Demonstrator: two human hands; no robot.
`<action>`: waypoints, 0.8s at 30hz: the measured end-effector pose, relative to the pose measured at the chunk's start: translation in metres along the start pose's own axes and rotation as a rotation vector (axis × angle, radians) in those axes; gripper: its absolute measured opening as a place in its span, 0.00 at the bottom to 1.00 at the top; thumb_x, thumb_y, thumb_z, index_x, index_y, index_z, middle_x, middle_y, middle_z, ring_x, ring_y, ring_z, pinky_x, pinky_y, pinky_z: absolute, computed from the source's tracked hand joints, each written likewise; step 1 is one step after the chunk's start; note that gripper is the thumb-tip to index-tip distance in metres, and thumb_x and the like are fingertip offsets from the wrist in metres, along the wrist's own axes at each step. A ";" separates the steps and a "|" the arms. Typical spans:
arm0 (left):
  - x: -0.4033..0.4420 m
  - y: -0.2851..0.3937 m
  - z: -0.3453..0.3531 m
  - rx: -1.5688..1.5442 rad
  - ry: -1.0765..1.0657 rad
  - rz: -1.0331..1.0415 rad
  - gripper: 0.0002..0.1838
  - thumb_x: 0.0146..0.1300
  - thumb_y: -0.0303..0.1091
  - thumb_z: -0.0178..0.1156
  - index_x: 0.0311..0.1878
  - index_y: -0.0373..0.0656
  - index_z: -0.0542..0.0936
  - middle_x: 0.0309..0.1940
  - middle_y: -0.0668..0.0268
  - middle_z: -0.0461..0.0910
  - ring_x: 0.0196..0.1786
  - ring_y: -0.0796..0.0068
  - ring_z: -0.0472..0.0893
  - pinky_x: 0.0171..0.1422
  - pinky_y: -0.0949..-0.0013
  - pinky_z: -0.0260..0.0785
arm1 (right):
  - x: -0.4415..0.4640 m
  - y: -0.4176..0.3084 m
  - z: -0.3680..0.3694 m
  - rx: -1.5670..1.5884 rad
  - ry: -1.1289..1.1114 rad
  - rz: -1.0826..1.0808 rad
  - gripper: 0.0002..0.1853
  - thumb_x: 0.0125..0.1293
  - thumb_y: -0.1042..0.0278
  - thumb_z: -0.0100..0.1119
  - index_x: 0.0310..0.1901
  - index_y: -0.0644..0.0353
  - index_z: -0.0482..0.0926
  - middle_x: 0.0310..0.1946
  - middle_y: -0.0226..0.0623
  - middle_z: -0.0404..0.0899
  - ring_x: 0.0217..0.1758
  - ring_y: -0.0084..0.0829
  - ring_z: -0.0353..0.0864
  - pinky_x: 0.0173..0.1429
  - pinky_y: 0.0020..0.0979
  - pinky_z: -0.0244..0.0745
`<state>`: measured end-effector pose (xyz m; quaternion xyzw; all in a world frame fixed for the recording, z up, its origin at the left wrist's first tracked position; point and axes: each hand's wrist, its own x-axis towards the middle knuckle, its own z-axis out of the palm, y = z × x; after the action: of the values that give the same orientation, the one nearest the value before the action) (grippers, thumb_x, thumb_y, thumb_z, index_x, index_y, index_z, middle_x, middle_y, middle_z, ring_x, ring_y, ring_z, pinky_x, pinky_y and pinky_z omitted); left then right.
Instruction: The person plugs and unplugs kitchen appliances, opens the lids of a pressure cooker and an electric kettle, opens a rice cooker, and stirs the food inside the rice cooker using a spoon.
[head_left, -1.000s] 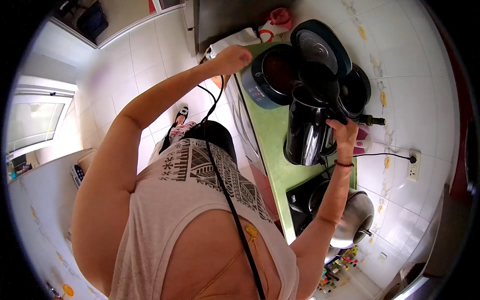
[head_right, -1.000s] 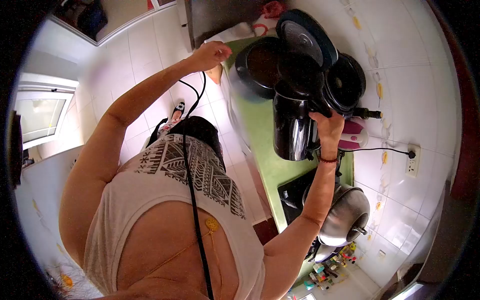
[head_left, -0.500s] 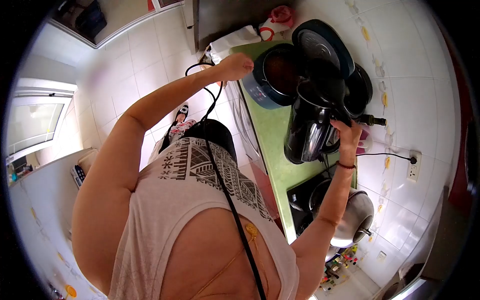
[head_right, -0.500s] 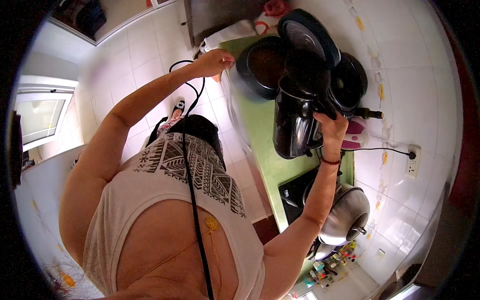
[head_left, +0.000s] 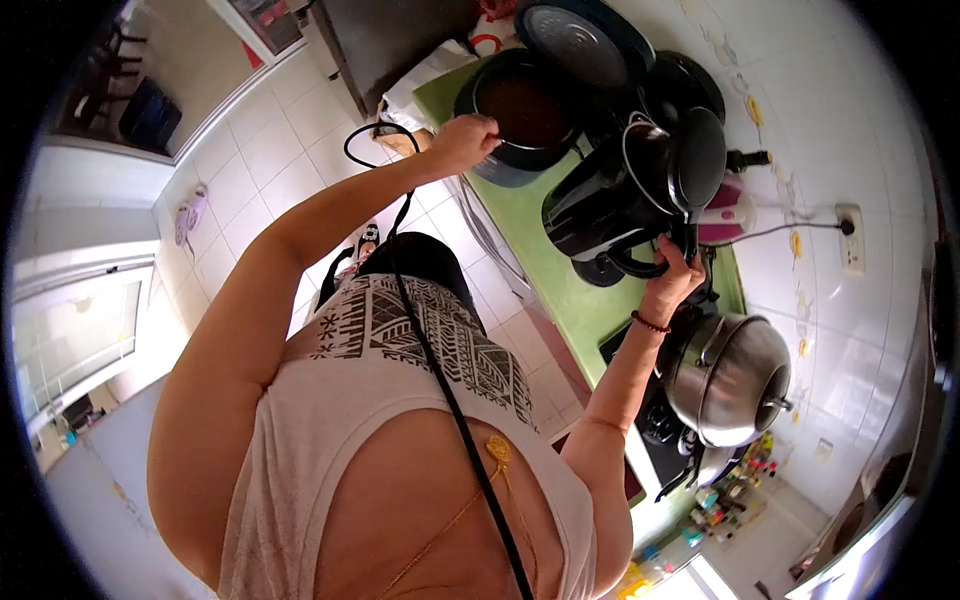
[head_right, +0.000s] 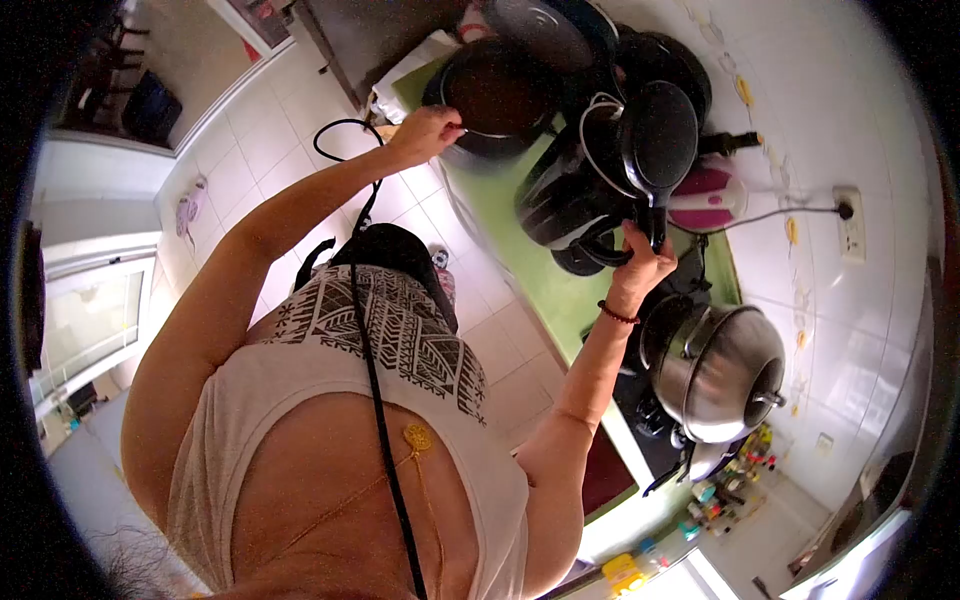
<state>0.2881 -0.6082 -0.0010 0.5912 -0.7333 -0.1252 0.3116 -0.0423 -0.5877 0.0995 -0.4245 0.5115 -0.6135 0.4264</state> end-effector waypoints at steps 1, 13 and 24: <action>0.000 0.001 -0.002 -0.002 0.026 0.036 0.08 0.51 0.34 0.59 0.30 0.40 0.74 0.22 0.58 0.76 0.25 0.62 0.77 0.31 0.64 0.69 | -0.002 0.002 -0.006 0.000 0.023 0.004 0.06 0.39 0.77 0.61 0.17 0.65 0.72 0.13 0.28 0.68 0.16 0.19 0.59 0.23 0.25 0.52; 0.016 0.001 -0.006 -0.077 0.083 0.032 0.06 0.53 0.28 0.57 0.35 0.41 0.77 0.29 0.59 0.76 0.28 0.69 0.76 0.31 0.72 0.69 | -0.031 0.032 -0.065 -0.139 0.324 -0.074 0.04 0.38 0.81 0.58 0.20 0.67 0.74 0.13 0.26 0.68 0.15 0.17 0.60 0.21 0.21 0.51; 0.032 0.003 -0.011 -0.040 0.099 0.038 0.08 0.55 0.31 0.56 0.38 0.40 0.77 0.29 0.60 0.77 0.27 0.71 0.76 0.31 0.73 0.68 | -0.052 0.069 -0.104 -0.110 0.320 -0.149 0.03 0.40 0.80 0.59 0.19 0.66 0.74 0.14 0.25 0.69 0.16 0.17 0.61 0.22 0.20 0.54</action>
<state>0.2886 -0.6359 0.0192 0.5762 -0.7255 -0.1042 0.3616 -0.1214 -0.5182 0.0146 -0.3810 0.5728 -0.6741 0.2690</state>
